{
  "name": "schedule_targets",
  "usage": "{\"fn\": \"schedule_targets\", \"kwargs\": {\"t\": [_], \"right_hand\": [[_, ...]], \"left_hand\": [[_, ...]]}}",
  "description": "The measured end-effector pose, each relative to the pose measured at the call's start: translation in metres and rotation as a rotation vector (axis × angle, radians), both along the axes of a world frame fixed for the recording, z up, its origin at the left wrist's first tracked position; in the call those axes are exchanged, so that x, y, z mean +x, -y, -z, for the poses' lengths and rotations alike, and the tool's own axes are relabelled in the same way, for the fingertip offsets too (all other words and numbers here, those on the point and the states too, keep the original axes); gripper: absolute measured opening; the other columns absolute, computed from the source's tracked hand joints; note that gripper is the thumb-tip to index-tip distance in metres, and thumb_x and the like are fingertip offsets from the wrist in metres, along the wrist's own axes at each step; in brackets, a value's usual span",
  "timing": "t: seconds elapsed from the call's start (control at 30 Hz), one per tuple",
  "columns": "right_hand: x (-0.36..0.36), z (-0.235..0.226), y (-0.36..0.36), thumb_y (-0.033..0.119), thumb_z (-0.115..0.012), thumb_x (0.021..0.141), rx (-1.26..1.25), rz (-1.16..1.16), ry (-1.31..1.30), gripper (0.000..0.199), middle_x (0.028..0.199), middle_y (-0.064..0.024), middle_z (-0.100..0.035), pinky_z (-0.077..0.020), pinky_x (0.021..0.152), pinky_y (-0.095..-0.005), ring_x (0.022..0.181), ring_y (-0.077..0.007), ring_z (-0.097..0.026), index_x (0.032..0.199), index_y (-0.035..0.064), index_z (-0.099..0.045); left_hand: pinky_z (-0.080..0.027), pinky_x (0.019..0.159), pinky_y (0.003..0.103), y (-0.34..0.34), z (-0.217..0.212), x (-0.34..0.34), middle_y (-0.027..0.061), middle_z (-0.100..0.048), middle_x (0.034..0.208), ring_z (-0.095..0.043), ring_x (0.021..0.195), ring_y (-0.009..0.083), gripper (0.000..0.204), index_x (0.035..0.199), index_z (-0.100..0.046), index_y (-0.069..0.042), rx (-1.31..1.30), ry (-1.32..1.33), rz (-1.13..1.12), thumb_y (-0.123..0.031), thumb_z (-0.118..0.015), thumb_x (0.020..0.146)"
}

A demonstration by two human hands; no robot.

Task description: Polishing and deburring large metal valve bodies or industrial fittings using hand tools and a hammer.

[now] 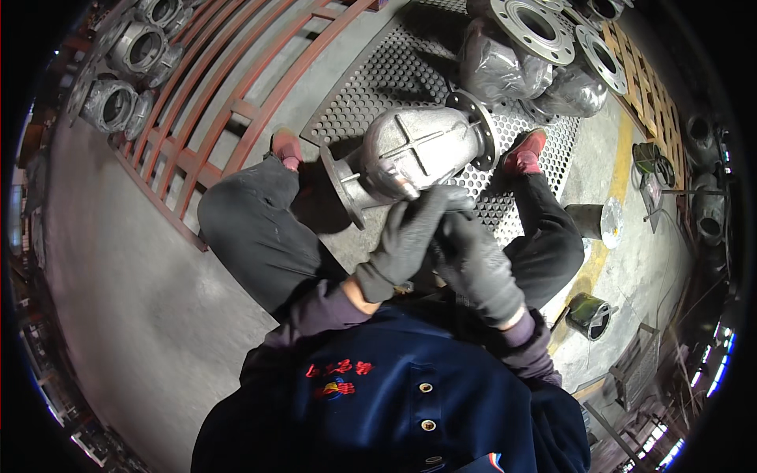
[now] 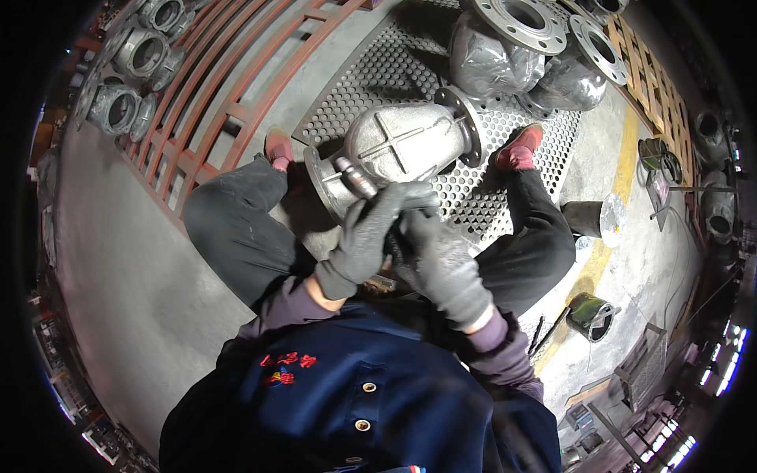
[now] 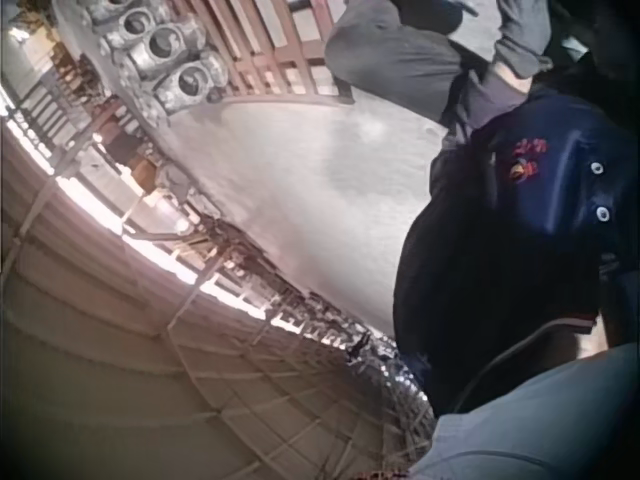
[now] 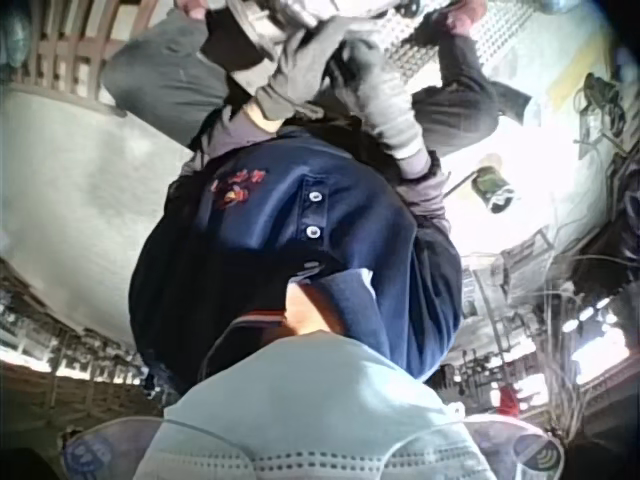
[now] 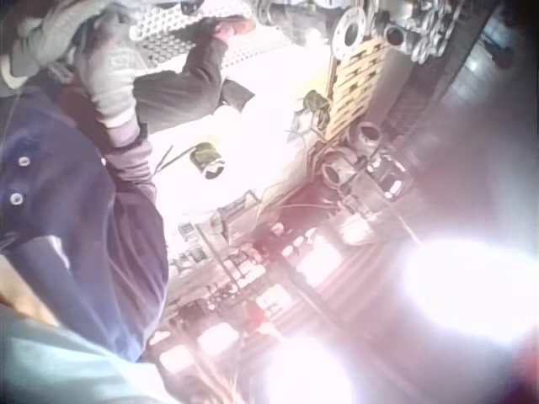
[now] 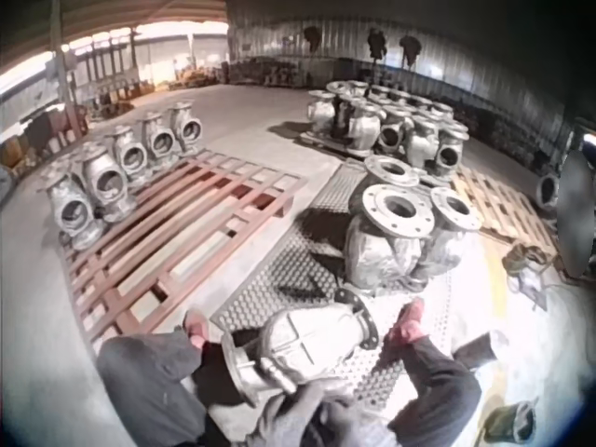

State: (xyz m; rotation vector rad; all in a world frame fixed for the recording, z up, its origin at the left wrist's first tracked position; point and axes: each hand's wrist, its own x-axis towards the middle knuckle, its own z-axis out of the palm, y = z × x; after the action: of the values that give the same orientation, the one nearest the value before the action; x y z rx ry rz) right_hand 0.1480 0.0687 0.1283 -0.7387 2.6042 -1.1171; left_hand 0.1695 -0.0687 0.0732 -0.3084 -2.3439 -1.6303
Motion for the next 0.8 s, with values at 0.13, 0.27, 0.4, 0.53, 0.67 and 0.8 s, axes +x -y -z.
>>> {"fn": "schedule_targets", "kwargs": {"t": [0.13, 0.27, 0.4, 0.53, 0.67, 0.8], "right_hand": [[0.020, 0.044, 0.009, 0.017, -0.066, 0.082, 0.193, -0.021, 0.069, 0.020, 0.075, -0.0197, -0.056, -0.0439, 0.059, -0.0461, 0.068, -0.0380, -0.059, 0.088, 0.0024, -0.054], [0.030, 0.056, 0.015, 0.016, -0.064, 0.084, 0.114, 0.013, 0.045, 0.018, 0.068, -0.0185, -0.055, -0.0425, 0.058, -0.0453, 0.065, -0.0400, -0.056, 0.080, 0.0012, -0.055], [0.016, 0.049, 0.009, 0.027, -0.059, 0.088, -0.127, 0.064, 0.643, 0.026, 0.070, -0.0121, -0.060, -0.0426, 0.046, -0.0355, 0.051, -0.0237, -0.056, 0.082, 0.0017, -0.055], [0.016, 0.037, 0.008, 0.026, -0.051, 0.093, -0.839, 0.200, 1.668, 0.030, 0.061, -0.0036, -0.053, -0.0320, 0.031, -0.0212, 0.036, -0.0078, -0.039, 0.072, 0.0047, -0.052], [0.015, 0.039, 0.015, 0.025, -0.049, 0.095, -0.840, 0.123, 1.521, 0.028, 0.068, -0.0049, -0.057, -0.0393, 0.039, -0.0226, 0.042, -0.0102, -0.046, 0.081, 0.0024, -0.057], [0.008, 0.090, 0.010, 0.018, -0.058, 0.092, -0.298, 0.157, 0.402, 0.019, 0.075, -0.0048, -0.060, -0.0434, 0.058, -0.0274, 0.068, -0.0113, -0.056, 0.089, -0.0005, -0.058]], "left_hand": [[-0.051, 0.086, 0.032, 0.024, 0.024, 0.020, 0.0159, -0.067, 0.104, -0.065, 0.098, 0.0230, 0.039, 0.116, -0.056, 0.002, 0.605, 0.426, -0.011, -0.023, -0.030, 0.100], [-0.052, 0.084, 0.034, 0.026, 0.071, 0.025, 0.0164, -0.067, 0.103, -0.065, 0.095, 0.0234, 0.053, 0.112, -0.057, 0.008, 0.491, 0.560, -0.050, -0.038, -0.031, 0.102], [-0.052, 0.075, 0.029, 0.014, 0.029, 0.003, 0.0119, -0.068, 0.094, -0.065, 0.083, 0.0171, 0.047, 0.107, -0.059, 0.003, 1.066, 0.740, 0.008, -0.037, -0.037, 0.100], [-0.039, 0.056, 0.021, 0.018, 0.004, -0.006, -0.0008, -0.053, 0.066, -0.048, 0.060, 0.0066, 0.038, 0.085, -0.057, -0.007, 0.793, 0.705, 0.043, -0.039, -0.043, 0.099], [-0.047, 0.060, 0.025, 0.026, 0.013, -0.012, 0.0075, -0.068, 0.087, -0.058, 0.068, 0.0119, 0.041, 0.084, -0.058, 0.000, 1.070, 0.742, 0.282, -0.036, -0.044, 0.099], [-0.050, 0.068, 0.028, 0.015, 0.036, -0.014, 0.0106, -0.068, 0.089, -0.062, 0.072, 0.0149, 0.039, 0.099, -0.062, 0.000, 0.569, 0.499, 0.012, -0.035, -0.047, 0.098]]}}
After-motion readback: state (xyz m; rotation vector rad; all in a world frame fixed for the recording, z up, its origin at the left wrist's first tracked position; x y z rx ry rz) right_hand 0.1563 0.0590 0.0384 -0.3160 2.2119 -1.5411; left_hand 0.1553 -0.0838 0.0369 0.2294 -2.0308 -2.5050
